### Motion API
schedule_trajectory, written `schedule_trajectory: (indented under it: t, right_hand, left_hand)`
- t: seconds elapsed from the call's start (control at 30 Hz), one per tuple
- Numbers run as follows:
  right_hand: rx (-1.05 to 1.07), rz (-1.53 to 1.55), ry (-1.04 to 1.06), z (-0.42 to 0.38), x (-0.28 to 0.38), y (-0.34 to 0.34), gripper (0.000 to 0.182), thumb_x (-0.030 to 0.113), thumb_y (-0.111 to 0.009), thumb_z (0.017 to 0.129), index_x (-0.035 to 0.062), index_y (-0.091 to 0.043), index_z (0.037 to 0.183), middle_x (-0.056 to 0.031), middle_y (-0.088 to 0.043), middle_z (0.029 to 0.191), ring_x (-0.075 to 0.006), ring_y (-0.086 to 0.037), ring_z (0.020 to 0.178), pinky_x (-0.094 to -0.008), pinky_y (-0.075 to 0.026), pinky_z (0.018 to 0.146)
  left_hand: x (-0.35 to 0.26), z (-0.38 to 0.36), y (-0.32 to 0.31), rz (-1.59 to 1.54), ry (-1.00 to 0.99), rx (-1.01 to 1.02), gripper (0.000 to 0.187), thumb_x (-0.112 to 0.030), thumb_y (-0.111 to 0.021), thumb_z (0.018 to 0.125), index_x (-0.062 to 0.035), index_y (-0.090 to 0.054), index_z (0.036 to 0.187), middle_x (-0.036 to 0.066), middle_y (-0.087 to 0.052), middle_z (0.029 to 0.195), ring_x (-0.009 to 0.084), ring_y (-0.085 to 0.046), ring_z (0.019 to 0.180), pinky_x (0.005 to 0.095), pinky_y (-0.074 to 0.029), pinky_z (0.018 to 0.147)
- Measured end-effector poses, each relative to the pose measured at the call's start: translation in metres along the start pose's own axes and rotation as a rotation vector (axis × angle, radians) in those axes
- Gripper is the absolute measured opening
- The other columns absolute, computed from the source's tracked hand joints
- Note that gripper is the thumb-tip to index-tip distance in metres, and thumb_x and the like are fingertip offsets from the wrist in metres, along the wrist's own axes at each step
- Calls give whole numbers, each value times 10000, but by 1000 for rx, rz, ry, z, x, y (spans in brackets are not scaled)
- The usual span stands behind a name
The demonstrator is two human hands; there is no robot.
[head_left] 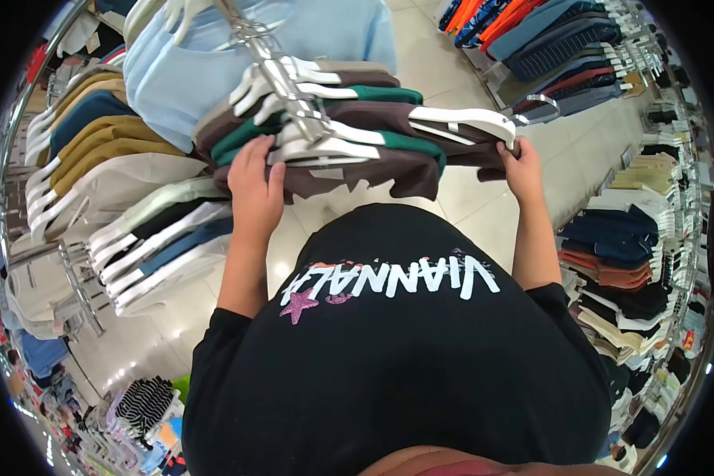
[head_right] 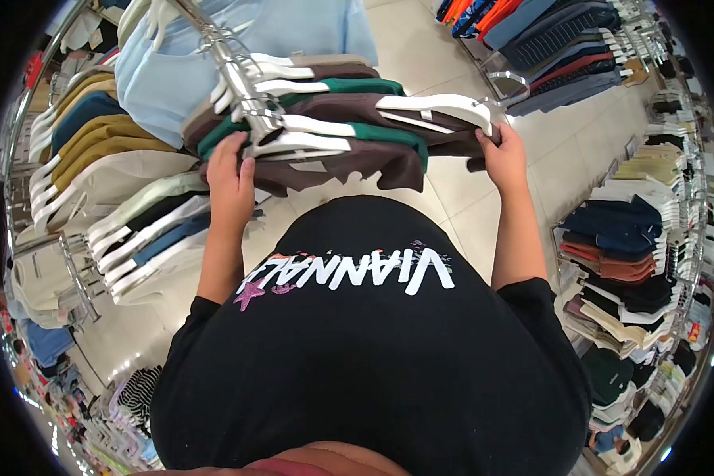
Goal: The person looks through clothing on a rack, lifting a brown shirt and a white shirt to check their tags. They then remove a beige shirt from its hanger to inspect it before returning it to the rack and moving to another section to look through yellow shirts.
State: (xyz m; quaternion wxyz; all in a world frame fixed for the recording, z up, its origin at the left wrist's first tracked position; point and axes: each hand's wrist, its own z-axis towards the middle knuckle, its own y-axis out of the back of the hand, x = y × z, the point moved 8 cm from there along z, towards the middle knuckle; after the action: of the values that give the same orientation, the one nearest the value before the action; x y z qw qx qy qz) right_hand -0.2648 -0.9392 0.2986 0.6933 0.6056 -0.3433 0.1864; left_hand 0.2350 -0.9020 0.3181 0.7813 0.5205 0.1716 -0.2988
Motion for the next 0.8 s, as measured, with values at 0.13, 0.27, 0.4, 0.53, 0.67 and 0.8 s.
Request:
schedule_trajectory:
  t: [0.13, 0.27, 0.4, 0.53, 0.67, 0.8]
  right_hand:
    - [-28, 25, -119, -23, -53, 42, 226, 216, -742, 928, 16, -637, 918, -52, -579, 710, -188, -536, 675, -353, -451, 666]
    - [-93, -249, -165, -48, -111, 90, 257, 286, -747, 904, 45, -658, 915, -125, -659, 773, -316, -606, 728, -423, -471, 698]
    - [-61, -462, -44, -75, -131, 133, 220, 261, -756, 857, 55, -677, 858, -156, -697, 838, -391, -633, 815, -490, -472, 731]
    - [44, -522, 202, -89, -143, 158, 190, 220, -784, 798, 62, -680, 812, -144, -685, 807, -374, -632, 819, -485, -470, 746]
    - [194, -418, 308, -89, -118, 171, 185, 193, -796, 769, 53, -682, 812, -143, -670, 784, -372, -630, 817, -475, -471, 748]
    - [263, -259, 415, -80, -73, 168, 167, 193, -781, 795, 64, -714, 875, -115, -691, 822, -355, -628, 886, -458, -466, 814]
  left_hand:
    - [-59, -29, -13, -2, -23, -245, 323, -130, -660, 917, -41, -609, 1223, 193, -574, 1306, 386, -501, 1238, 487, -361, 1076]
    - [-129, -52, -52, -36, -127, -240, 291, -56, -693, 845, -46, -605, 1121, 182, -584, 1186, 383, -520, 1134, 485, -389, 1009]
    - [-200, -70, -104, -23, -191, -15, 293, -26, -702, 810, -55, -632, 1094, 150, -602, 1166, 366, -546, 1111, 462, -426, 974]
    - [-256, -86, -149, -97, -192, 237, 305, -25, -712, 814, -53, -647, 1111, 140, -609, 1201, 364, -574, 1136, 445, -452, 985]
    - [-294, -102, -174, -113, -168, 414, 415, -133, -772, 835, -65, -632, 1220, 155, -598, 1302, 373, -565, 1202, 452, -441, 1035]
    - [-318, -106, -183, -65, -95, 583, 485, -272, -770, 882, -58, -606, 1285, 180, -646, 1226, 379, -607, 1118, 447, -476, 961]
